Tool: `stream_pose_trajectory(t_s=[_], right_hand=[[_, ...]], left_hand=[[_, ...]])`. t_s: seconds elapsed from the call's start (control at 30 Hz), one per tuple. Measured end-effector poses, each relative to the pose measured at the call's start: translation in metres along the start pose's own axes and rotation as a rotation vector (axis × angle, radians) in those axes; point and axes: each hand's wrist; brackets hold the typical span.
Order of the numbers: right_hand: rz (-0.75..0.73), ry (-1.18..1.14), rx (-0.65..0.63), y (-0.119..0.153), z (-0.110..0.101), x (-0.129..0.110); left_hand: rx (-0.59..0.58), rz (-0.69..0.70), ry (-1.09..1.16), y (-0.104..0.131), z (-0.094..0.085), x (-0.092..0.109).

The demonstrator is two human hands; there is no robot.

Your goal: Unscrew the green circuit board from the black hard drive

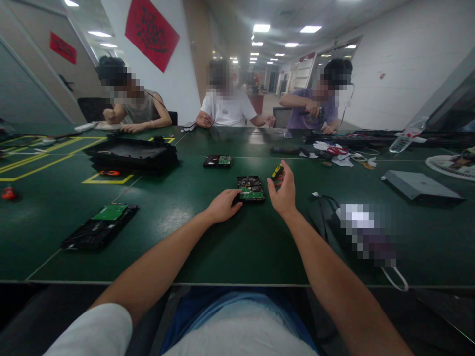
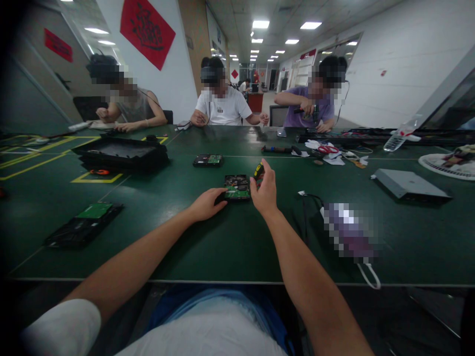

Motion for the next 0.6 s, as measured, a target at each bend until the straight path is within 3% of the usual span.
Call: stream_pose_trajectory(t_s=[0.6], right_hand=[[0.026, -0.027, -0.021, -0.0014, -0.0028, -0.0066]], left_hand=[[0.013, 0.01, 0.002, -0.0005, 0.0018, -0.0023]])
Point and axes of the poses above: each hand's wrist, its own y-axis away from the middle knuckle, its own z-axis out of the palm, x = y × z, and after that the axes turned 2 degrees about y, right-handed
